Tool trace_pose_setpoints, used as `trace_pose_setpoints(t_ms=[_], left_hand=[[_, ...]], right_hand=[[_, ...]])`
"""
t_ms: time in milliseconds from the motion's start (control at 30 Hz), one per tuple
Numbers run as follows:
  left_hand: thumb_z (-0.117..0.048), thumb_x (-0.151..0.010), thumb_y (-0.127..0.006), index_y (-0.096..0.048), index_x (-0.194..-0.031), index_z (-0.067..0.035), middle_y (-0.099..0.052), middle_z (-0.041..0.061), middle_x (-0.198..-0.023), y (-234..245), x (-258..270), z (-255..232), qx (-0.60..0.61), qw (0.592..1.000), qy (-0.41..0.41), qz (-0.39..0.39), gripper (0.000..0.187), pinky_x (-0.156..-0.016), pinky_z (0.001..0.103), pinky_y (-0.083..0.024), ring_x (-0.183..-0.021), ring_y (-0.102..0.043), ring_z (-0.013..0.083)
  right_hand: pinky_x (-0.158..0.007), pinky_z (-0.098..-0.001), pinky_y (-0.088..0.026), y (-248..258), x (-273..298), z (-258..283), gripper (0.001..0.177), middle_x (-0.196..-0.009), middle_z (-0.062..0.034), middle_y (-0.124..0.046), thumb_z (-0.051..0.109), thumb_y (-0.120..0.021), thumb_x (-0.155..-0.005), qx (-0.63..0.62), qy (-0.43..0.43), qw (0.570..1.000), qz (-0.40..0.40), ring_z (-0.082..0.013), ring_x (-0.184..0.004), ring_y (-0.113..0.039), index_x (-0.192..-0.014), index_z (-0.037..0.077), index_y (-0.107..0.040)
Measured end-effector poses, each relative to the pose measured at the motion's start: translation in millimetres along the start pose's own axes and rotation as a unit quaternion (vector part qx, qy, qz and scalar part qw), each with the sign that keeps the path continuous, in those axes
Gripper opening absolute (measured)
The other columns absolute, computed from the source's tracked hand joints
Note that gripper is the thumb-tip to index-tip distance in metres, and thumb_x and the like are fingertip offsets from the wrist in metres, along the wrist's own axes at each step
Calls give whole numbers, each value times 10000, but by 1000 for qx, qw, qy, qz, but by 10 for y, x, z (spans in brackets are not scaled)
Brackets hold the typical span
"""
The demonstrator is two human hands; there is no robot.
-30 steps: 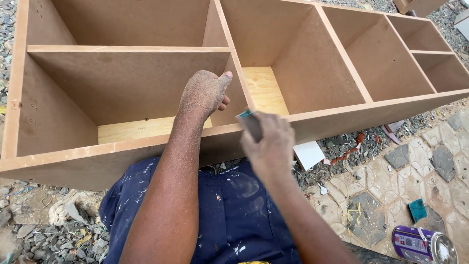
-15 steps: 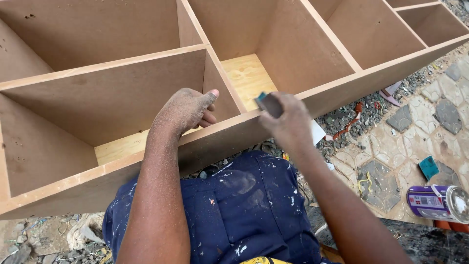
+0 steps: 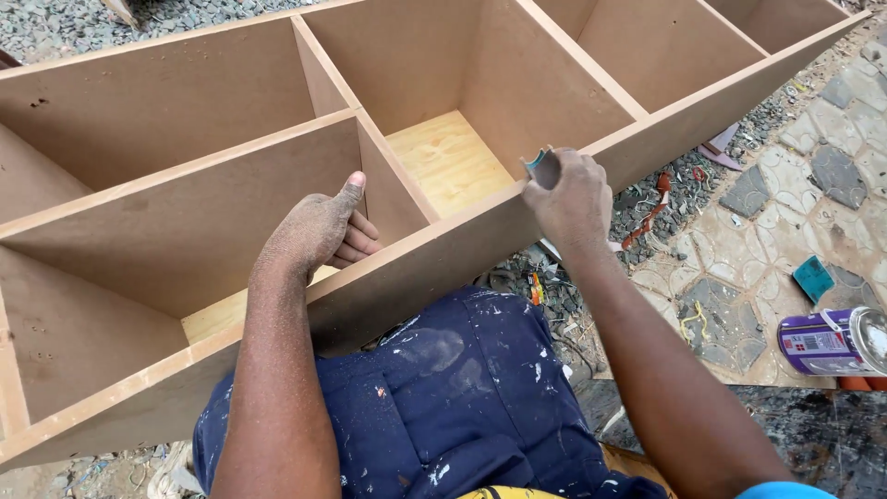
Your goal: The person is using sandpaper to smooth the edges and surfaces of a wooden shelf unit.
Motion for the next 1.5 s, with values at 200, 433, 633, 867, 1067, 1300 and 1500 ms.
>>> trace_pose_setpoints(t_ms=[200,433,633,867,1067,1300,1500], left_hand=[[-716,-1036,-252,-776,-996,42,-731,179,-744,22,-141,11,-16,1000,9,2,923,-716,405,-642,-673,-744,271],[-771,-998,-192,-751,-1072,80,-772,244,-837,15,16,6,27,1000,8,-9,1021,-746,404,-640,-743,-780,321],[-748,-984,-175,-703,-1161,47,-774,228,-893,283,106,-140,122,986,-34,-109,972,-754,383,-633,-791,-786,299],[-738,-1001,-248,-704,-1148,35,-779,226,-891,330,357,-81,114,980,-23,-161,910,-767,399,-627,-784,-791,298],[-745,-977,-321,-726,-1114,4,-786,200,-858,297,223,-162,122,977,-45,-166,863,-735,381,-631,-737,-797,279],[-746,-948,-377,-722,-1084,-19,-779,148,-813,391,89,-273,175,957,-89,-212,817,-669,302,-611,-683,-784,213],[-673,-988,-423,-720,-1076,-58,-774,103,-819,536,245,-167,232,921,-94,-297,689,-648,240,-607,-662,-758,143]], right_hand=[[-758,-420,-518,-257,1217,1446,467,-1017,-70,-636,359,-692,-769,-53,264,963,11,-295,-1001,-629,-1187,154,-655],[-1007,-500,-445,-16,112,-18,729,-1232,-172,-591,379,-795,-778,-109,9,994,3,-374,-1195,-563,-1389,96,-518],[-1058,-599,-336,-556,1416,1224,1131,-1348,-331,-378,484,-735,-813,-247,139,959,-25,-519,-1264,-402,-1606,-21,-107],[-997,-583,-417,-196,792,1005,936,-1233,-290,-461,529,-846,-811,-224,166,955,-100,-564,-1146,-538,-1586,283,-382],[-973,-530,-429,-139,-445,-422,780,-1287,-147,-324,254,-886,-691,-112,41,980,-157,-433,-1154,-546,-1297,211,-396],[-843,-547,-547,-423,464,1200,699,-1162,-196,-416,207,-847,-715,-138,126,973,-138,-517,-998,-645,-1372,130,-622],[-888,-455,-508,-728,972,1862,705,-1147,-132,-418,507,-766,-731,-171,261,949,49,-409,-1062,-586,-1346,291,-498]])
Point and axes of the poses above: each hand's wrist, its own x-axis away from the middle knuckle, its own y-axis out of the back of the hand, z = x × y, the point moved 8 cm from there along -x, towards the middle knuckle
